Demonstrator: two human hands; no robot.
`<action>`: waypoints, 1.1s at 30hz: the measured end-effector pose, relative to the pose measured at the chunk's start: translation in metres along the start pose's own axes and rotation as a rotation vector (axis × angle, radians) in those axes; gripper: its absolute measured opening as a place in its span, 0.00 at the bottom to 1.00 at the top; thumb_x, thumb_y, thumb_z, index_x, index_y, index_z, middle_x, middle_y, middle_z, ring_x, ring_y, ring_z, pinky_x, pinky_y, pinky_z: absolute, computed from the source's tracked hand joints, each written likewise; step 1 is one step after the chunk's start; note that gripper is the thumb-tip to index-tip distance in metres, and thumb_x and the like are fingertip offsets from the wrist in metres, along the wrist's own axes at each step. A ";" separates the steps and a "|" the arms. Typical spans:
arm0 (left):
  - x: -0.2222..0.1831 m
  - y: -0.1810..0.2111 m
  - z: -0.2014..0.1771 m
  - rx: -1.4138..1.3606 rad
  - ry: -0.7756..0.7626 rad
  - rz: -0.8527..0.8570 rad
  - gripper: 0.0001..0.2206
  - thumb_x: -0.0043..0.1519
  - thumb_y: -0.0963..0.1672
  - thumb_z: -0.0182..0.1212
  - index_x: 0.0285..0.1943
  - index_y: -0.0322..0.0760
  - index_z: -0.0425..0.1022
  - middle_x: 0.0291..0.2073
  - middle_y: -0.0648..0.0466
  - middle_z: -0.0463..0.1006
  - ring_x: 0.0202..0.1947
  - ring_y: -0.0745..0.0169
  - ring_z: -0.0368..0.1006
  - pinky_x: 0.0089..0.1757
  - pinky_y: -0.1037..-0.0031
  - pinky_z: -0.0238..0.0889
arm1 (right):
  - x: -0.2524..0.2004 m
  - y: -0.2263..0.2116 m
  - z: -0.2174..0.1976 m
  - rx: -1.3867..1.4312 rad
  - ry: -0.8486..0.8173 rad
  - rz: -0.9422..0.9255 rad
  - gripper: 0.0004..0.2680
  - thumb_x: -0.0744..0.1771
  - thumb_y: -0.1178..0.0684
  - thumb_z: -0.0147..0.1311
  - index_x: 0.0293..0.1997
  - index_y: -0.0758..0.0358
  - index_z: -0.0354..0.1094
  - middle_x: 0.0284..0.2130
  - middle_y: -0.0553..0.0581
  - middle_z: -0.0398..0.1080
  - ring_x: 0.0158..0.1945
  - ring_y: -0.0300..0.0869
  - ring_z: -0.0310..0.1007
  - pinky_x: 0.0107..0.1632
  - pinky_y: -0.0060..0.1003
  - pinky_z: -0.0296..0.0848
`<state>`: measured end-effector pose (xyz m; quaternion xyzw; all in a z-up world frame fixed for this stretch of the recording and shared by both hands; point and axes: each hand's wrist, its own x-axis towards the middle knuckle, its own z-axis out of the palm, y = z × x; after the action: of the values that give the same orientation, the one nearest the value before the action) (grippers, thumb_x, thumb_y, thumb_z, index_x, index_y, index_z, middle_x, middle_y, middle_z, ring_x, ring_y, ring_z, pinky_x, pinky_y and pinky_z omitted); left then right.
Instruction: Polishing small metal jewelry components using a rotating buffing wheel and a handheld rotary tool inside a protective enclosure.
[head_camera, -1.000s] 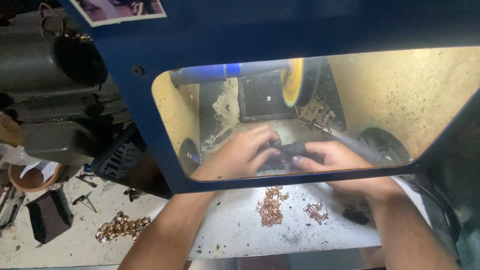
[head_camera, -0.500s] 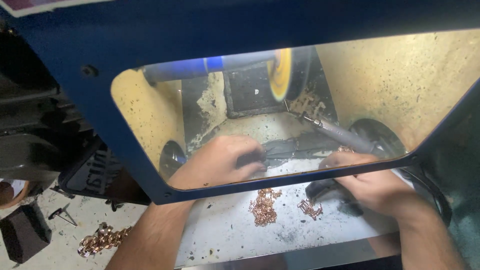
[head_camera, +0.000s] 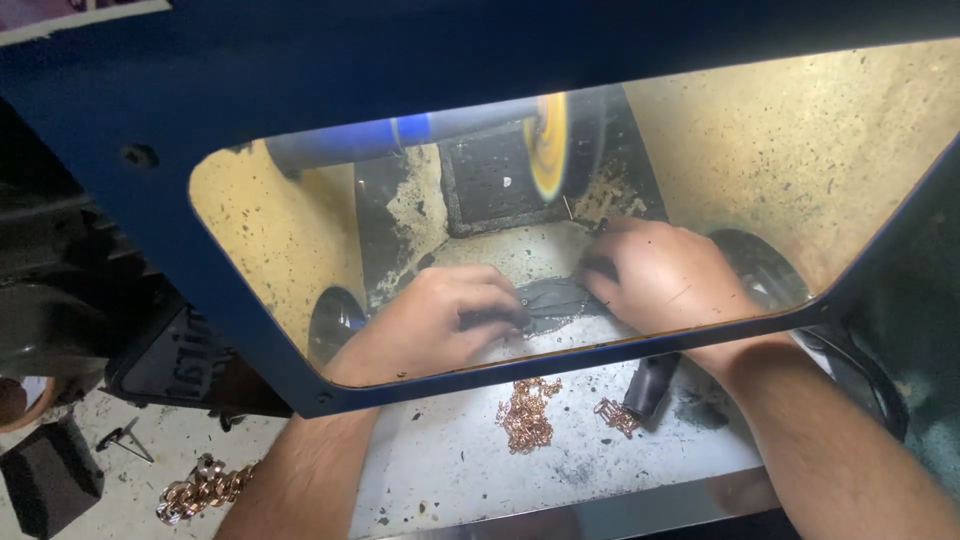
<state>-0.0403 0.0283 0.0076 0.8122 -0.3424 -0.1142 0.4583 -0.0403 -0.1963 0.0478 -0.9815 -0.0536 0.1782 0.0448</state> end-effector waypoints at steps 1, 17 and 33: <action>0.000 -0.001 -0.001 -0.006 0.011 0.016 0.09 0.54 0.37 0.67 0.41 0.39 0.85 0.39 0.47 0.85 0.42 0.46 0.82 0.43 0.59 0.75 | 0.004 -0.003 -0.001 -0.027 0.000 -0.022 0.11 0.67 0.46 0.53 0.49 0.56 0.77 0.39 0.58 0.78 0.45 0.54 0.81 0.44 0.46 0.82; -0.003 0.003 -0.003 -0.286 0.064 -0.053 0.09 0.53 0.38 0.69 0.42 0.39 0.83 0.35 0.47 0.86 0.40 0.46 0.84 0.45 0.59 0.76 | 0.004 0.039 0.047 0.812 -0.013 -0.359 0.08 0.62 0.55 0.58 0.42 0.63 0.80 0.34 0.67 0.83 0.42 0.53 0.82 0.48 0.52 0.78; -0.001 -0.005 0.021 -0.634 0.117 -0.165 0.10 0.56 0.37 0.64 0.46 0.34 0.78 0.43 0.46 0.83 0.50 0.50 0.80 0.54 0.55 0.72 | 0.006 0.036 0.060 1.051 -0.068 -0.454 0.06 0.63 0.57 0.55 0.36 0.67 0.78 0.32 0.65 0.81 0.40 0.50 0.81 0.47 0.54 0.80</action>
<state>-0.0496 0.0169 -0.0088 0.6592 -0.1959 -0.2052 0.6964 -0.0525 -0.2271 -0.0139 -0.7848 -0.1687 0.1984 0.5624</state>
